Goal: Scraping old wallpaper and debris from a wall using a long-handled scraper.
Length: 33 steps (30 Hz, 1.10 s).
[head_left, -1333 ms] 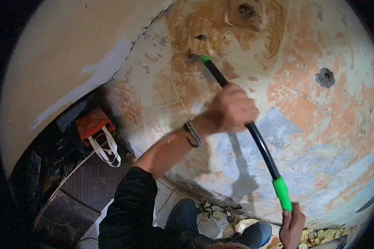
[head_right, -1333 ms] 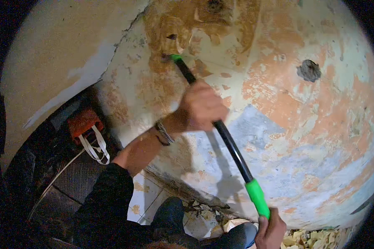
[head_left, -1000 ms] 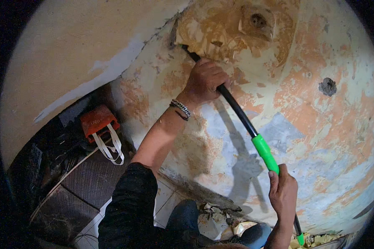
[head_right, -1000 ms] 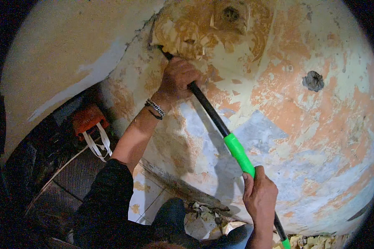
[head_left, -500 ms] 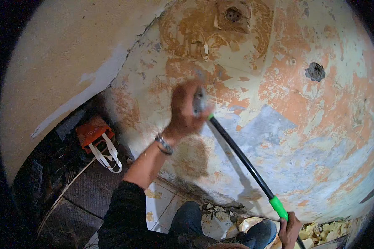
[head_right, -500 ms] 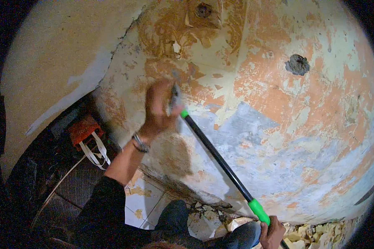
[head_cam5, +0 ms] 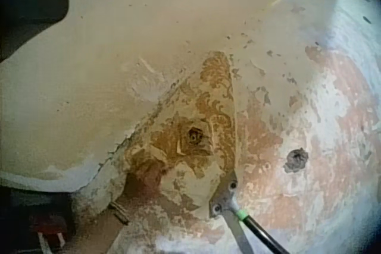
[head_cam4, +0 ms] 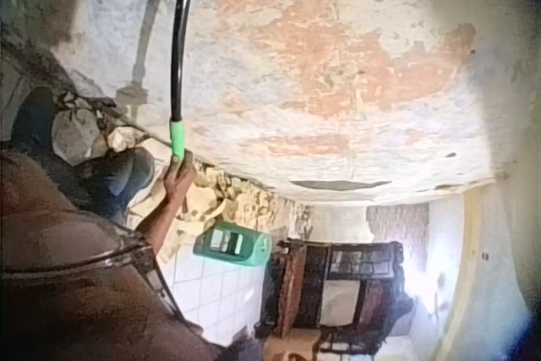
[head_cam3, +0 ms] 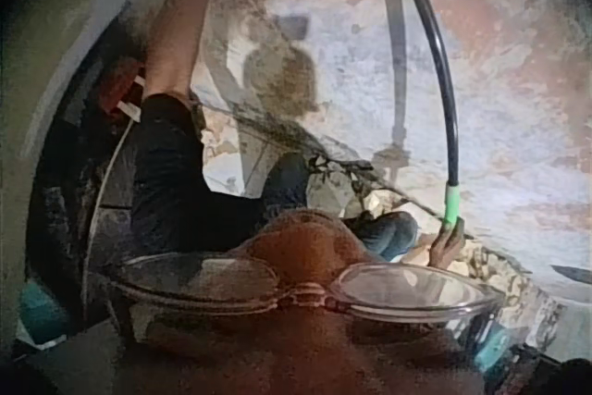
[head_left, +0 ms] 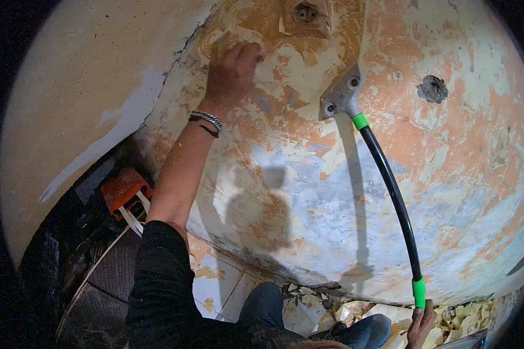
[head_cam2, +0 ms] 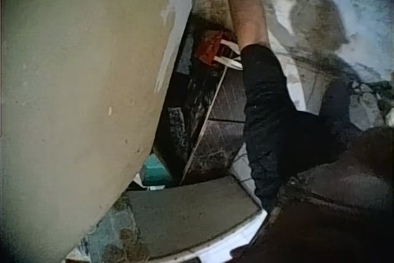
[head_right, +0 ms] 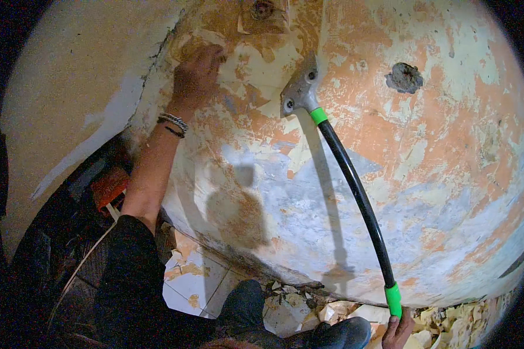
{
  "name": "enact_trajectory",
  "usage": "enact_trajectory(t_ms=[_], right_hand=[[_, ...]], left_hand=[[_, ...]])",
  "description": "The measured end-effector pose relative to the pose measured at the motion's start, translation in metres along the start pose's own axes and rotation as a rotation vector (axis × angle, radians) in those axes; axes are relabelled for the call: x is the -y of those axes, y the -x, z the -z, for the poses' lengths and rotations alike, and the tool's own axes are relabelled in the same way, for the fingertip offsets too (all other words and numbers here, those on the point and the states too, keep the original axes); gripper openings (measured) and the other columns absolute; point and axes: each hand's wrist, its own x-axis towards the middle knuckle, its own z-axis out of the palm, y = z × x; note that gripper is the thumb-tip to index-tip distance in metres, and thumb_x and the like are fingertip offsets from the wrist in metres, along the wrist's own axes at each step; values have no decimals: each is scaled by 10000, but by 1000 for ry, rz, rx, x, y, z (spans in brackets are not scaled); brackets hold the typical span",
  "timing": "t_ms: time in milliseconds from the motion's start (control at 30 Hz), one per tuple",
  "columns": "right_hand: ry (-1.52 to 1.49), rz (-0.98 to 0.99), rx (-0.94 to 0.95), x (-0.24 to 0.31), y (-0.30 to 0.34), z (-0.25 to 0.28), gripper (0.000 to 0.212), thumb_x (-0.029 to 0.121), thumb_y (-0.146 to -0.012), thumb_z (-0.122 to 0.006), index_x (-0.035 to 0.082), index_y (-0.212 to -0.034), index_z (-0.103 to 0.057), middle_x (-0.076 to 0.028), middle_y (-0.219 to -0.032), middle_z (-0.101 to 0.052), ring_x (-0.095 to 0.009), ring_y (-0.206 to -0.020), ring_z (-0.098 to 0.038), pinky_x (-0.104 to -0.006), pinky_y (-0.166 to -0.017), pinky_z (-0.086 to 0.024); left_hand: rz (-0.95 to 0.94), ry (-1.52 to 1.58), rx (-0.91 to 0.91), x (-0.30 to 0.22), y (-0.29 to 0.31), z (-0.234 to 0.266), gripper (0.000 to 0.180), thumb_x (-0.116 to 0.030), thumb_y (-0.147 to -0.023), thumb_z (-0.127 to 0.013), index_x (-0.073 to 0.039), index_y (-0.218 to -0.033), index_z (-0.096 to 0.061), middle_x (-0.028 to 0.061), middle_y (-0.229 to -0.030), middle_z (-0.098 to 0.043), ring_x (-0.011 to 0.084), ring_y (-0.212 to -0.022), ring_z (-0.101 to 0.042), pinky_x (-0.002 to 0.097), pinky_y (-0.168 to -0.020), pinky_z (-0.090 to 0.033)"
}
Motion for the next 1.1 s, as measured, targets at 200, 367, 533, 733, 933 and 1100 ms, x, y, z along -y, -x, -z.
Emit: enact_trajectory(t_ms=[200, 367, 533, 733, 933, 1100], right_hand=[[17, 8, 123, 1, -33, 7, 331, 310, -971, -454, -4, -929, -551, -139, -536, -447, -261, -455, -389, -406, -449, -303], [351, 113, -149, -26, -27, -10, 309, 299, -974, -451, -5, -994, -499, -212, -770, -511, -341, -675, -520, -405, -588, -382], [131, -223, 252, 5, -44, 8, 404, 359, -1005, -384, -5, -1145, -489, -203, -863, -464, -312, -730, -461, -408, -645, -362], [222, -88, 172, 29, -49, -11, 359, 354, -979, -420, 5, -1032, -490, -214, -750, -440, -361, -693, -451, -440, -638, -345], [70, -76, 166, 8, -26, -14, 365, 356, -956, -470, -2, -892, -500, -166, -666, -438, -302, -639, -443, -402, -579, -331], [-187, -263, 24, -63, 1, 43, 450, 385, -982, -445, -38, -1116, -523, -165, -895, -504, -231, -740, -518, -357, -642, -438]], left_hand=[[269, -286, 222, 83, 42, 36, 276, -77, -882, -511, -70, -1148, -583, 149, -1079, -631, 341, -950, -623, 423, -784, -532], [484, -347, 497, 174, 205, 73, 322, -198, -951, -406, -8, -1157, -564, 229, -1023, -636, 402, -916, -612, 507, -819, -473], [567, -389, 1415, 87, 384, 101, 323, -197, -839, -543, -41, -1104, -640, 185, -1157, -622, 328, -1018, -626, 468, -821, -508], [748, 649, 729, -138, 306, 70, 301, -197, -873, -647, -25, -1117, -606, 149, -1137, -609, 253, -1055, -585, 348, -920, -458], [606, 1016, 389, -249, 169, 84, 386, -178, -822, -689, -65, -1178, -591, 143, -1207, -552, 329, -1094, -563, 407, -927, -467], [-46, 815, 101, -240, 65, 80, 697, -395, -734, -746, -147, -1329, -480, 124, -1316, -495, 301, -1232, -484, 491, -1048, -360]])
